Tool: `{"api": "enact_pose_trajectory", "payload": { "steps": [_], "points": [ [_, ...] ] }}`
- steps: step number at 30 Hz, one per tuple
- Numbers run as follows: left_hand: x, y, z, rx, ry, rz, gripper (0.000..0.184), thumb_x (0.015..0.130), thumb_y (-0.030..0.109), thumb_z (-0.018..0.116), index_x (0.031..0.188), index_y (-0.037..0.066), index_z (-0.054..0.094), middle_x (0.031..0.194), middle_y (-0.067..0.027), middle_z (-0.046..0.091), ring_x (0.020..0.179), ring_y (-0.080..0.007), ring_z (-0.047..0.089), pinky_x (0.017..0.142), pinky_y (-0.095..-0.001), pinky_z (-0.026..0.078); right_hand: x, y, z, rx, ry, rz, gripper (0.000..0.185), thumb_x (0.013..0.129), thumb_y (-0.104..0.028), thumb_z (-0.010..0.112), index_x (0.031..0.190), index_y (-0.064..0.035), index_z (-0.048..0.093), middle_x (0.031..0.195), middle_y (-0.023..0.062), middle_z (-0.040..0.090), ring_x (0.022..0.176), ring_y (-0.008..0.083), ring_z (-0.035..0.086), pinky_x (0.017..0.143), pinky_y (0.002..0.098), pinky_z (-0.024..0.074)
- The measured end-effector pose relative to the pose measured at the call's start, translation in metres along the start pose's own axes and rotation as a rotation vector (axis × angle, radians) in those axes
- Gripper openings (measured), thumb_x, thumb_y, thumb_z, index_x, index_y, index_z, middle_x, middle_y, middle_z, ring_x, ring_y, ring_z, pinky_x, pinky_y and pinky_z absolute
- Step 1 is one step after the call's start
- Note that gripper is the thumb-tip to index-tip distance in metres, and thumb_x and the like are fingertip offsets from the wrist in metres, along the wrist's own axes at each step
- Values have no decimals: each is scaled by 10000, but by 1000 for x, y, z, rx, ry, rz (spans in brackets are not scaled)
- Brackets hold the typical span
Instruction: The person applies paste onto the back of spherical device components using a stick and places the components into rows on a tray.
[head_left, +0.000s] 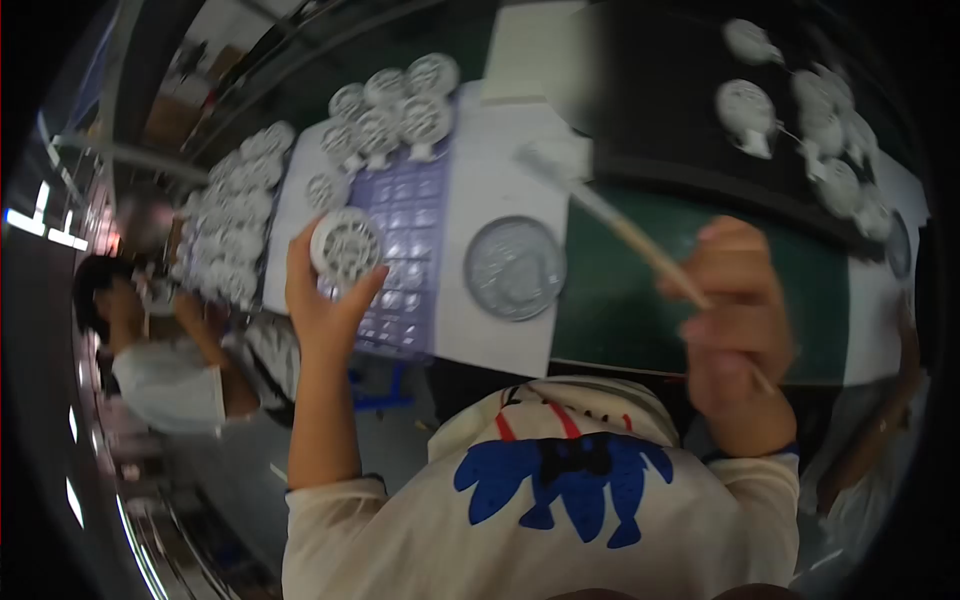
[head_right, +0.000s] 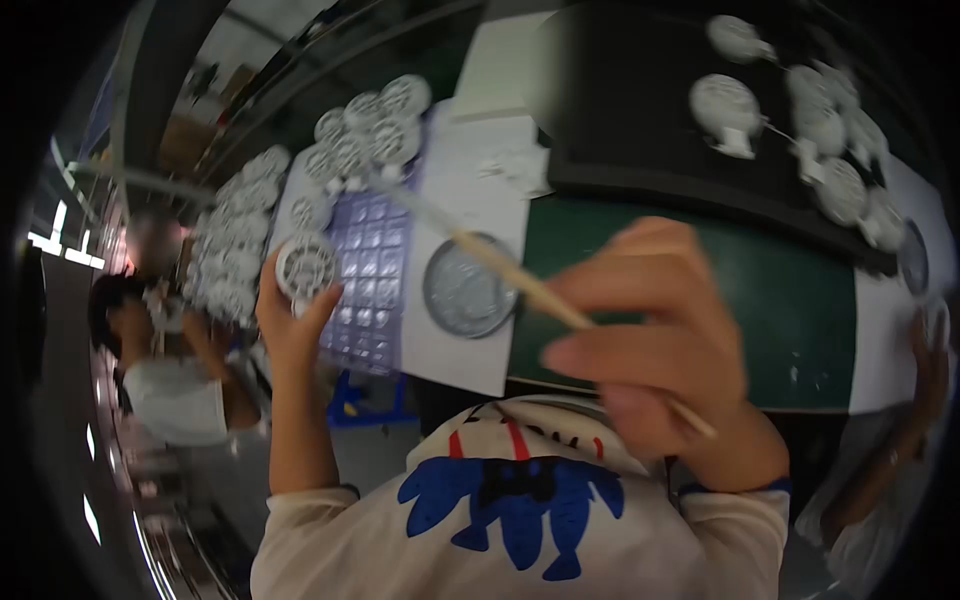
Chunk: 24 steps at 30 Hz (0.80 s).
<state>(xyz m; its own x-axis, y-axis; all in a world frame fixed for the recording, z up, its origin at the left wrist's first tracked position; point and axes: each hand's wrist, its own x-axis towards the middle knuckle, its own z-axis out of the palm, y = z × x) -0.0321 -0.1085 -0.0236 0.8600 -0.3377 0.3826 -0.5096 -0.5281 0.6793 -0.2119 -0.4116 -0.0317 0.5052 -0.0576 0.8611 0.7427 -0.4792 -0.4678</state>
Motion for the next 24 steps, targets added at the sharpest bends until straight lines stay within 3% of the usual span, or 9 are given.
{"api": "enact_pose_trajectory", "payload": {
  "steps": [1,3,5,8,9,12,18,20,24],
  "points": [
    [13,-7,-8,49,97,9,645,630,179,810,1176,23,506,1068,-95,581,971,-181,566,867,-306,438,-7,-3,0,-61,-15,78,251,943,-321,382,958,-145,560,971,131,601,850,236,547,869,485,362],
    [38,-47,-29,177,205,21,648,620,197,819,1161,22,510,1074,-101,598,979,-198,578,861,-321,444,-11,8,2,-30,41,24,283,940,-311,387,1048,-114,560,1000,172,596,916,271,546,903,488,359],
    [50,-57,-35,272,213,-16,646,617,215,821,1151,22,515,1074,-112,609,978,-220,590,847,-324,446,-14,11,5,-26,26,56,302,946,-299,382,1088,-96,555,1029,190,594,943,288,540,913,481,360],
    [61,-72,-29,565,127,191,632,604,293,812,1119,37,549,1127,-131,585,1088,-310,530,947,-431,383,-4,15,8,-105,-21,94,319,944,-275,387,1117,-68,558,1060,205,601,962,299,540,909,456,370],
    [65,-85,-23,604,132,321,623,594,323,810,1107,63,569,1239,-132,518,1223,-344,428,1016,-512,291,1,16,9,-147,-76,109,314,938,-262,396,1105,-58,567,1063,201,609,953,292,547,895,437,379],
    [78,-90,-8,617,81,406,591,597,329,811,1088,83,593,1340,-134,433,1332,-371,298,1045,-603,190,12,17,-1,-307,-229,184,299,919,-226,425,1070,-29,591,1073,188,635,928,272,567,855,383,405],
    [86,-88,11,655,14,428,539,633,352,782,1053,60,613,1393,-95,416,1368,-371,246,1062,-646,124,33,23,-41,-718,-224,297,246,841,-91,523,1067,-40,605,1116,115,651,978,244,573,882,361,398],
    [90,-93,14,677,23,430,513,654,352,768,1040,48,619,1393,-94,419,1369,-369,247,1068,-643,115,36,36,-54,-960,-239,183,299,787,-67,599,1085,-64,593,1146,61,642,1042,232,557,913,370,386],
    [93,-98,15,700,21,373,493,687,393,746,995,25,632,1400,-102,417,1384,-348,227,1090,-618,81,34,74,-72,-1219,-298,224,447,742,-87,656,1171,-100,533,1275,18,557,1117,236,520,944,387,385]
  ]
}}
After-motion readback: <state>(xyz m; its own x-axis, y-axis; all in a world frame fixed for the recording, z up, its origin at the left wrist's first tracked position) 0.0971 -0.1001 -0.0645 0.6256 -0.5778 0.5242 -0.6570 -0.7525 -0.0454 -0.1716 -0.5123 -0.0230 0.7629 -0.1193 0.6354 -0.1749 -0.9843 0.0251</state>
